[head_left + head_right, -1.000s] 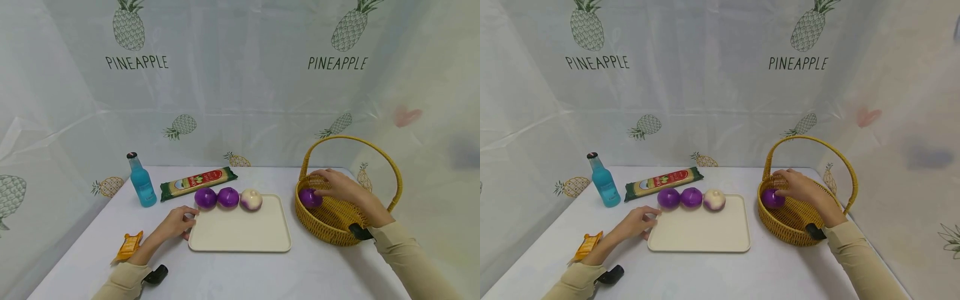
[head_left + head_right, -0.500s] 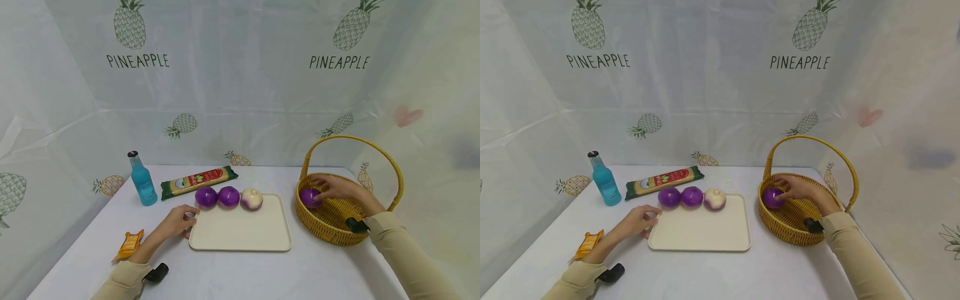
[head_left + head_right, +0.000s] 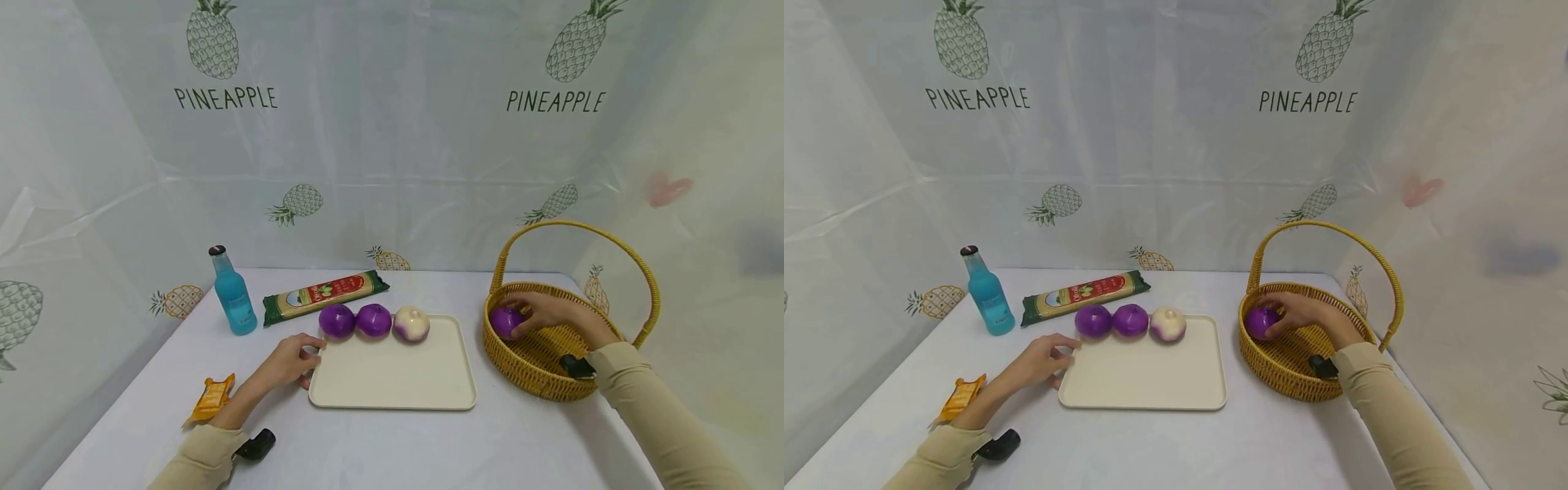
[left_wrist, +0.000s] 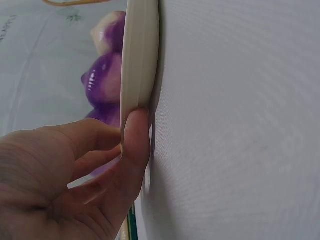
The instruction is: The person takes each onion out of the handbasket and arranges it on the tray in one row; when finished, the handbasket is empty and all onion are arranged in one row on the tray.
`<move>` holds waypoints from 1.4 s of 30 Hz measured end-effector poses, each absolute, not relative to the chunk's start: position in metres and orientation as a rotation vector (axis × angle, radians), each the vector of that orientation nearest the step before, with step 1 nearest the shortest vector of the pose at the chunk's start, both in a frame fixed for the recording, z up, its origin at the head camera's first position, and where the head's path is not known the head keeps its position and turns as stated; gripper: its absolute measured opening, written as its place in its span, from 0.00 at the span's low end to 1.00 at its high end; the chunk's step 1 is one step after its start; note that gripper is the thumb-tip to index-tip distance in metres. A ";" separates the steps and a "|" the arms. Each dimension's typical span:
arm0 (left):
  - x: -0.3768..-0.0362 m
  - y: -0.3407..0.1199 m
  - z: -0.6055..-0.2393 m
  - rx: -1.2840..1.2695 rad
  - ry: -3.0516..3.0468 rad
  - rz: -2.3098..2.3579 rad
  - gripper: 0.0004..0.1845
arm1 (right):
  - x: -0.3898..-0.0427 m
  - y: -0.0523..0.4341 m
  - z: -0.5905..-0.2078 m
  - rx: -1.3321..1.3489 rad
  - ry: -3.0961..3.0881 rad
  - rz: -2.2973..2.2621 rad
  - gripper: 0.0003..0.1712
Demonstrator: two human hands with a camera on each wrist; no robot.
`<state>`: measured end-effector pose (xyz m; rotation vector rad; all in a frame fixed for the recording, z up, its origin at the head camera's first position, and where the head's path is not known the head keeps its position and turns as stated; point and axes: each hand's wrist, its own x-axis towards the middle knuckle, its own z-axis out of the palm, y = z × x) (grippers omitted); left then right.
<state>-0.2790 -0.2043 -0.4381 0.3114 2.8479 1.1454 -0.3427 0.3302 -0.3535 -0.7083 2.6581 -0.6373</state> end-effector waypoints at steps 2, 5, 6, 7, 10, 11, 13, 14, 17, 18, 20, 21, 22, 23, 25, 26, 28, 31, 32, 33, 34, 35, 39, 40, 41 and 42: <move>-0.279 -0.204 -0.438 0.316 2.852 1.141 0.18 | -0.343 0.330 -0.354 -0.702 2.656 -0.630 0.43; -0.280 -0.204 -0.439 0.320 2.859 1.136 0.18 | -0.343 0.329 -0.354 -0.687 2.657 -0.610 0.43; -0.280 -0.205 -0.439 0.321 2.862 1.134 0.18 | -0.343 0.329 -0.354 -0.684 2.660 -0.602 0.43; -0.280 -0.205 -0.439 0.321 2.863 1.134 0.18 | -0.344 0.329 -0.354 -0.680 2.664 -0.595 0.44; -0.280 -0.205 -0.440 0.317 2.865 1.134 0.18 | -0.344 0.328 -0.354 -0.686 2.671 -0.584 0.43; -0.280 -0.205 -0.440 0.315 2.865 1.135 0.18 | -0.343 0.328 -0.354 -0.689 2.672 -0.581 0.43; -0.280 -0.205 -0.440 0.308 2.862 1.138 0.18 | -0.343 0.328 -0.353 -0.684 2.676 -0.578 0.43; -0.280 -0.204 -0.440 0.303 2.864 1.136 0.18 | -0.342 0.328 -0.352 -0.683 2.680 -0.575 0.43; -0.279 -0.204 -0.440 0.293 2.866 1.142 0.17 | -0.339 0.327 -0.345 -0.692 2.705 -0.556 0.43; -0.279 -0.204 -0.441 0.291 2.867 1.143 0.17 | -0.337 0.326 -0.343 -0.693 2.719 -0.551 0.42; -0.278 -0.203 -0.441 0.290 2.865 1.154 0.17 | -0.334 0.327 -0.337 -0.699 2.744 -0.543 0.42; -0.278 -0.203 -0.441 0.293 2.863 1.158 0.17 | -0.332 0.327 -0.334 -0.719 2.754 -0.535 0.42; -0.278 -0.203 -0.442 0.296 2.857 1.166 0.17 | -0.330 0.327 -0.330 -0.723 2.765 -0.534 0.42; -0.278 -0.203 -0.442 0.297 2.853 1.171 0.17 | -0.328 0.328 -0.328 -0.734 2.779 -0.524 0.43; -0.278 -0.203 -0.443 0.298 2.851 1.176 0.17 | -0.325 0.329 -0.322 -0.750 2.806 -0.514 0.43; -0.278 -0.203 -0.443 0.297 2.856 1.175 0.17 | -0.323 0.329 -0.319 -0.769 2.820 -0.505 0.43; -0.278 -0.203 -0.443 0.295 2.862 1.175 0.17 | -0.320 0.328 -0.314 -0.790 2.850 -0.496 0.42; -0.278 -0.203 -0.443 0.286 2.860 1.181 0.17 | -0.316 0.323 -0.307 -0.812 2.871 -0.502 0.42; -0.277 -0.203 -0.443 0.284 2.856 1.186 0.17 | -0.315 0.320 -0.305 -0.827 2.872 -0.504 0.41; -0.277 -0.203 -0.442 0.282 2.846 1.196 0.17 | -0.314 0.316 -0.303 -0.826 2.877 -0.501 0.41; -0.277 -0.203 -0.442 0.278 2.837 1.206 0.17 | -0.312 0.312 -0.301 -0.829 2.879 -0.500 0.41; -0.276 -0.203 -0.442 0.276 2.829 1.214 0.17 | -0.311 0.308 -0.299 -0.835 2.879 -0.499 0.41; -0.275 -0.202 -0.440 0.276 2.817 1.227 0.18 | -0.309 0.286 -0.293 -0.852 2.867 -0.505 0.41; -0.275 -0.202 -0.440 0.277 2.821 1.221 0.18 | -0.309 0.280 -0.293 -0.859 2.857 -0.514 0.41; -0.275 -0.202 -0.440 0.278 2.827 1.214 0.18 | -0.309 0.275 -0.292 -0.859 2.848 -0.523 0.41; -0.276 -0.202 -0.440 0.279 2.829 1.210 0.18 | -0.309 0.269 -0.293 -0.868 2.835 -0.533 0.41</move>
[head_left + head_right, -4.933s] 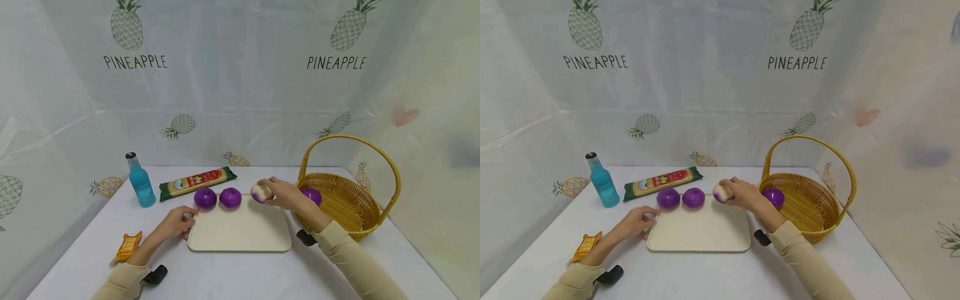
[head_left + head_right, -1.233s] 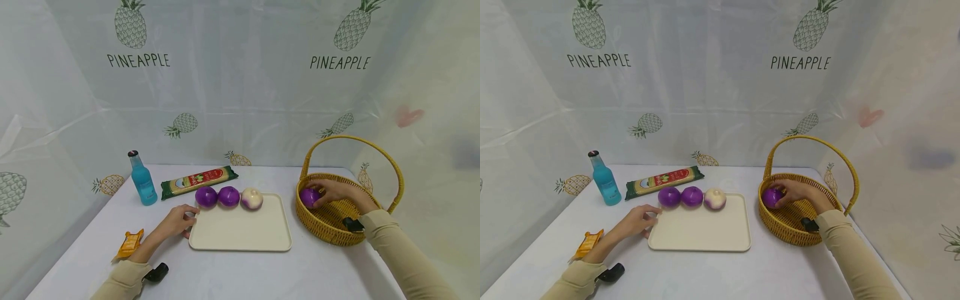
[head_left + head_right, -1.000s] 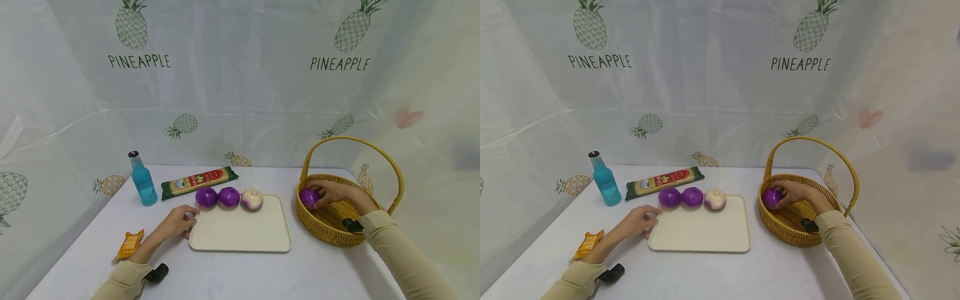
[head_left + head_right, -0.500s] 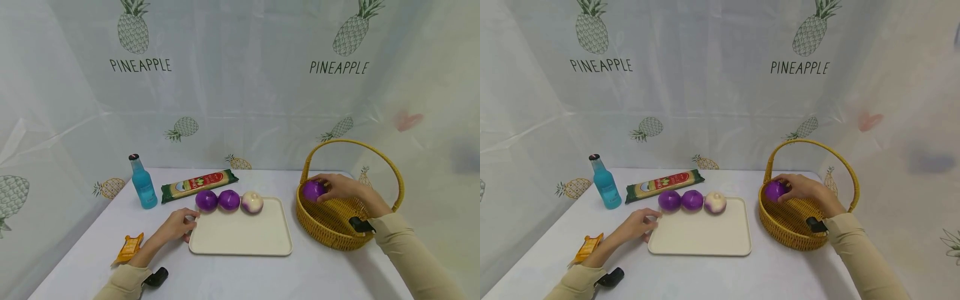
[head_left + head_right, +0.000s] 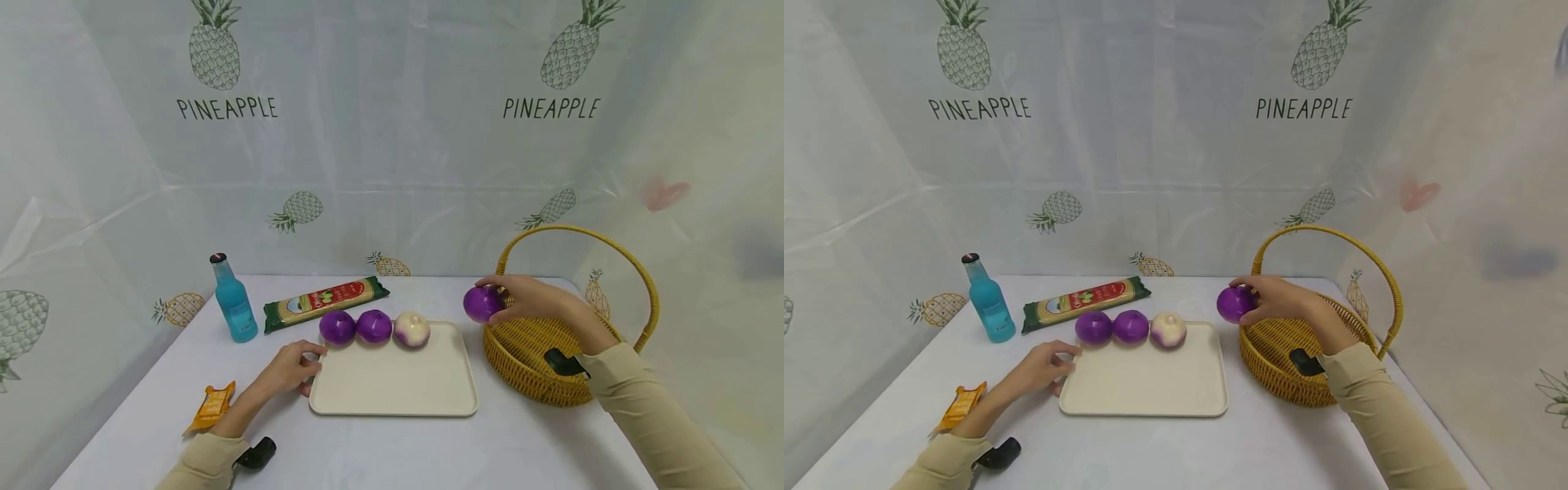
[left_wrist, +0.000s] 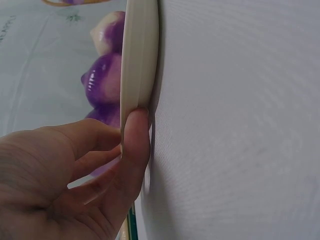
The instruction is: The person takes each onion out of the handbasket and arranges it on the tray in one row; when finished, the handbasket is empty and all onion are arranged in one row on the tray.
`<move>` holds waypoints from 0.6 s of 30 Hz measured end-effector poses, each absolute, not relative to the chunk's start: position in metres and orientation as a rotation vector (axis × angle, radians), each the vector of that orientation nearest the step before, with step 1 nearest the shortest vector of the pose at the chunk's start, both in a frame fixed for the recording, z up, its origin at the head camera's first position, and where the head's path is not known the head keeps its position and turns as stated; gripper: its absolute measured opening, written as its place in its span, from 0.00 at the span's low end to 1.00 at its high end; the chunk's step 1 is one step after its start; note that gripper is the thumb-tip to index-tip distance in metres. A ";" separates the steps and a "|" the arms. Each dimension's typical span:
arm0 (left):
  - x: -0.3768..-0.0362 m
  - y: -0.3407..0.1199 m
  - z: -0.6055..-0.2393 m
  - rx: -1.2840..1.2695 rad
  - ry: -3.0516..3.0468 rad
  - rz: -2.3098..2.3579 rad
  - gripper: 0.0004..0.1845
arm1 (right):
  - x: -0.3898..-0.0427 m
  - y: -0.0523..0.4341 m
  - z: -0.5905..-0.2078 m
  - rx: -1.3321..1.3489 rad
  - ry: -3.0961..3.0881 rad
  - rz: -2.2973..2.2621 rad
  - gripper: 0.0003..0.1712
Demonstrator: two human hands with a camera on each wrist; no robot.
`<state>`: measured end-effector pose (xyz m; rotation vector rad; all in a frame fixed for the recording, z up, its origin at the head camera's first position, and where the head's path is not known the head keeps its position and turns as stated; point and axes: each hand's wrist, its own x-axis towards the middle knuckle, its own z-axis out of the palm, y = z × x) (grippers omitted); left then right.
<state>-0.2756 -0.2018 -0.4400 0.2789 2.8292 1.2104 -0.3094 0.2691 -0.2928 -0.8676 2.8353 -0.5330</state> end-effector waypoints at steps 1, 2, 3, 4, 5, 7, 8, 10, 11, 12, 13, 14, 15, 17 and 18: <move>-0.276 -0.202 -0.440 0.278 2.832 1.206 0.17 | -0.310 0.264 -0.293 -0.877 2.826 -0.539 0.41; -0.276 -0.202 -0.440 0.278 2.838 1.198 0.17 | -0.312 0.259 -0.294 -0.880 2.813 -0.550 0.41; -0.276 -0.202 -0.440 0.278 2.843 1.189 0.17 | -0.314 0.254 -0.296 -0.884 2.803 -0.557 0.41; -0.277 -0.202 -0.440 0.281 2.852 1.178 0.17 | -0.316 0.249 -0.297 -0.889 2.796 -0.559 0.41; -0.278 -0.203 -0.440 0.281 2.854 1.173 0.17 | -0.318 0.245 -0.299 -0.899 2.787 -0.563 0.41; -0.279 -0.203 -0.440 0.281 2.862 1.158 0.17 | -0.323 0.237 -0.303 -0.935 2.770 -0.566 0.40; -0.279 -0.203 -0.440 0.280 2.865 1.152 0.17 | -0.325 0.234 -0.305 -0.941 2.765 -0.564 0.40; -0.280 -0.204 -0.440 0.274 2.866 1.142 0.17 | -0.329 0.228 -0.310 -0.970 2.758 -0.558 0.40; -0.280 -0.203 -0.439 0.269 2.864 1.141 0.17 | -0.330 0.226 -0.313 -0.986 2.752 -0.560 0.40; -0.280 -0.203 -0.439 0.264 2.863 1.138 0.17 | -0.332 0.224 -0.316 -0.999 2.749 -0.557 0.40; -0.280 -0.203 -0.440 0.261 2.862 1.137 0.17 | -0.333 0.222 -0.319 -1.009 2.745 -0.557 0.40; -0.280 -0.203 -0.440 0.257 2.859 1.138 0.17 | -0.334 0.220 -0.322 -1.012 2.745 -0.548 0.40; -0.280 -0.203 -0.440 0.254 2.856 1.139 0.17 | -0.335 0.218 -0.325 -1.023 2.744 -0.537 0.40; -0.279 -0.203 -0.440 0.253 2.852 1.142 0.17 | -0.338 0.215 -0.330 -1.045 2.737 -0.518 0.39; -0.279 -0.203 -0.440 0.253 2.850 1.143 0.17 | -0.339 0.214 -0.333 -1.047 2.736 -0.505 0.39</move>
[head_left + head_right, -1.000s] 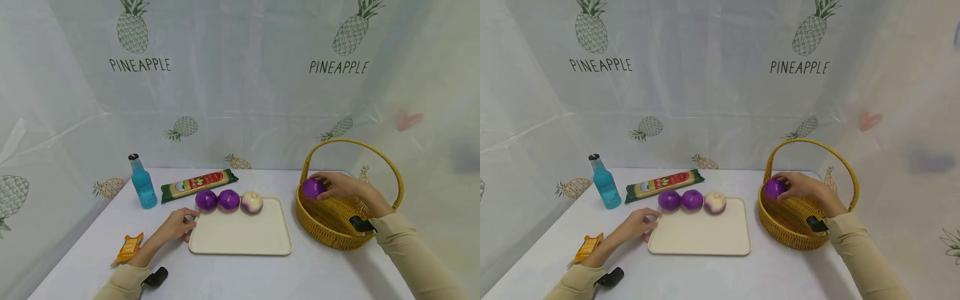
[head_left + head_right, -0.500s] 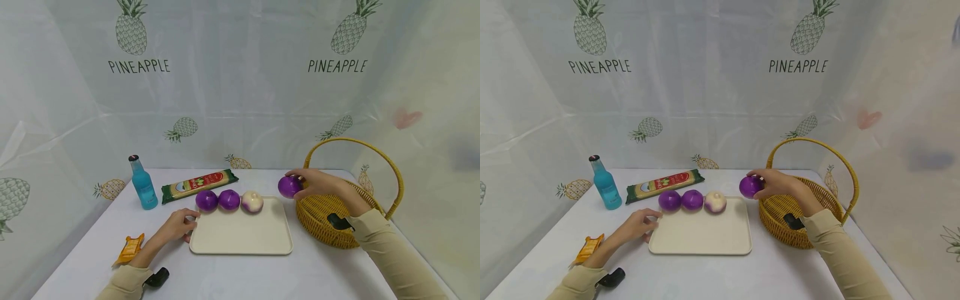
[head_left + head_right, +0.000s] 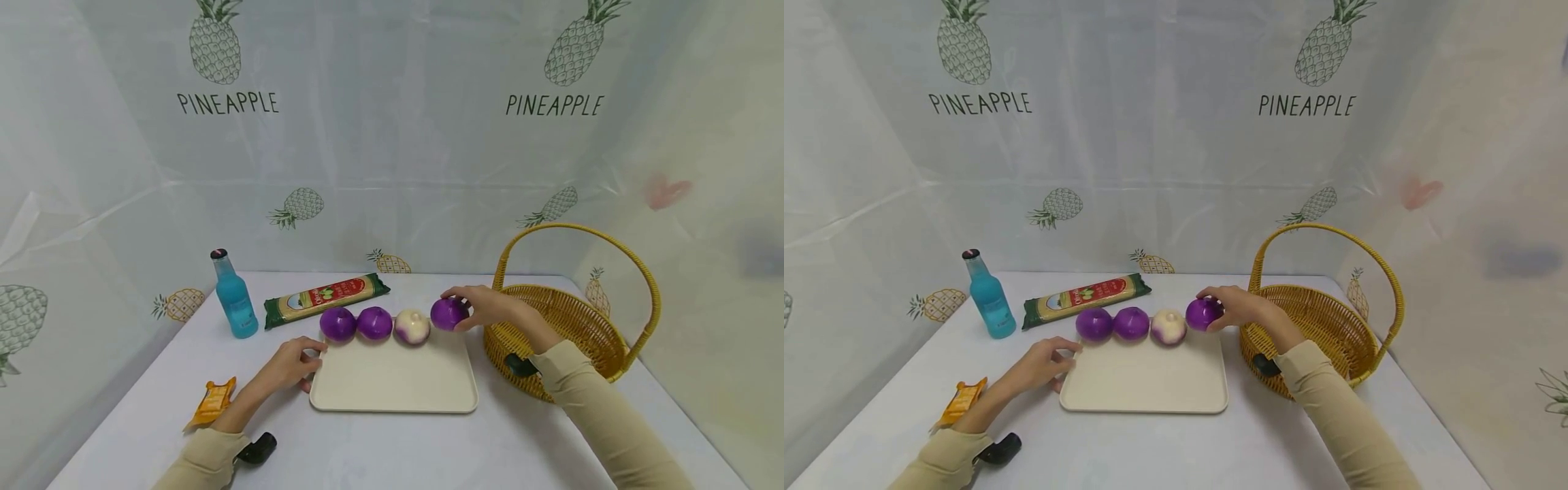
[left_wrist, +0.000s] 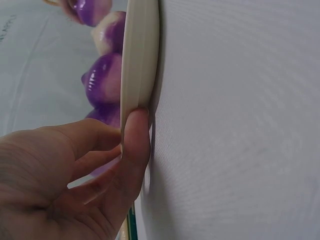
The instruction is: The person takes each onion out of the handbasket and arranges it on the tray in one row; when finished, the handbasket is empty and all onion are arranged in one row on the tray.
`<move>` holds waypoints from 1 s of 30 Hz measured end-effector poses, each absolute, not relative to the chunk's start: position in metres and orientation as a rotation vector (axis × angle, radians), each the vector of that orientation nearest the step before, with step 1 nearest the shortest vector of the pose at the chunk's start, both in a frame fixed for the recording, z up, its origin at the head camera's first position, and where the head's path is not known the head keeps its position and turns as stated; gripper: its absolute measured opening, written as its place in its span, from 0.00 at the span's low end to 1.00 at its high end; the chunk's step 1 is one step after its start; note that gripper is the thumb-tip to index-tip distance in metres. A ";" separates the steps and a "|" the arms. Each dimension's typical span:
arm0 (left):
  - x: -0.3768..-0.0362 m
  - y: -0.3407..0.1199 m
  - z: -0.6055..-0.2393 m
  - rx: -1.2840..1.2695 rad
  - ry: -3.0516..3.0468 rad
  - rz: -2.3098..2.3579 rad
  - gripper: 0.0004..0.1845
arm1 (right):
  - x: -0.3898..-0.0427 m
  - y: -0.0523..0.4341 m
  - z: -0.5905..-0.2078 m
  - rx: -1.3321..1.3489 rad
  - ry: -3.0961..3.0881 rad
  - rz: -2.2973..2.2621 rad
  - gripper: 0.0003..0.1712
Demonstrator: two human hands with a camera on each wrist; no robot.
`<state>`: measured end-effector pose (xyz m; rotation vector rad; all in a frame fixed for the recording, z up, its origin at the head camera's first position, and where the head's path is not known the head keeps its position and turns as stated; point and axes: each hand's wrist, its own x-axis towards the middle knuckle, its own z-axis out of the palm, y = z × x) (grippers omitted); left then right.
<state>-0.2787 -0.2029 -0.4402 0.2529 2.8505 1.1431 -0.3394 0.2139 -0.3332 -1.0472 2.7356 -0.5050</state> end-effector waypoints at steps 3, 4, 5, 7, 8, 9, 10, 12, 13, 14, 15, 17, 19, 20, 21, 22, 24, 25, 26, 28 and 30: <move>-0.279 -0.203 -0.440 0.259 2.856 1.146 0.17 | -0.342 0.211 -0.340 -1.027 2.744 -0.473 0.39; -0.278 -0.203 -0.440 0.260 2.859 1.147 0.17 | -0.342 0.210 -0.342 -1.015 2.746 -0.469 0.39; -0.278 -0.202 -0.440 0.261 2.864 1.149 0.17 | -0.343 0.209 -0.344 -0.997 2.756 -0.455 0.39; -0.277 -0.202 -0.441 0.256 2.862 1.154 0.17 | -0.343 0.207 -0.348 -0.952 2.766 -0.427 0.40; -0.277 -0.202 -0.442 0.249 2.858 1.155 0.17 | -0.342 0.206 -0.351 -0.930 2.770 -0.408 0.40; -0.276 -0.202 -0.443 0.244 2.854 1.156 0.17 | -0.342 0.206 -0.353 -0.908 2.773 -0.391 0.40; -0.276 -0.202 -0.444 0.240 2.852 1.156 0.17 | -0.342 0.205 -0.355 -0.896 2.774 -0.373 0.41; -0.275 -0.203 -0.445 0.243 2.850 1.153 0.17 | -0.341 0.203 -0.358 -0.867 2.779 -0.351 0.41; -0.275 -0.203 -0.445 0.244 2.851 1.152 0.17 | -0.341 0.203 -0.359 -0.856 2.784 -0.340 0.41; -0.275 -0.203 -0.445 0.246 2.857 1.151 0.16 | -0.341 0.202 -0.360 -0.846 2.790 -0.334 0.41; -0.275 -0.203 -0.445 0.250 2.863 1.150 0.16 | -0.341 0.201 -0.361 -0.836 2.797 -0.334 0.41; -0.275 -0.203 -0.445 0.255 2.870 1.147 0.16 | -0.341 0.200 -0.362 -0.816 2.810 -0.328 0.41; -0.276 -0.203 -0.445 0.250 2.868 1.151 0.16 | -0.341 0.198 -0.363 -0.798 2.818 -0.313 0.41; -0.276 -0.203 -0.445 0.251 2.866 1.155 0.16 | -0.342 0.198 -0.364 -0.790 2.821 -0.302 0.41; -0.276 -0.202 -0.445 0.251 2.861 1.160 0.16 | -0.342 0.197 -0.364 -0.779 2.823 -0.292 0.41; -0.276 -0.202 -0.444 0.251 2.856 1.167 0.16 | -0.342 0.197 -0.365 -0.770 2.825 -0.281 0.41; -0.276 -0.202 -0.444 0.253 2.842 1.185 0.17 | -0.342 0.196 -0.366 -0.755 2.829 -0.266 0.41; -0.276 -0.202 -0.444 0.257 2.836 1.190 0.17 | -0.343 0.196 -0.366 -0.749 2.831 -0.259 0.41; -0.276 -0.202 -0.444 0.259 2.833 1.193 0.17 | -0.343 0.195 -0.366 -0.745 2.833 -0.250 0.41; -0.275 -0.203 -0.443 0.262 2.825 1.200 0.17 | -0.344 0.195 -0.367 -0.738 2.836 -0.246 0.41; -0.276 -0.203 -0.442 0.269 2.824 1.194 0.18 | -0.345 0.194 -0.367 -0.740 2.841 -0.240 0.42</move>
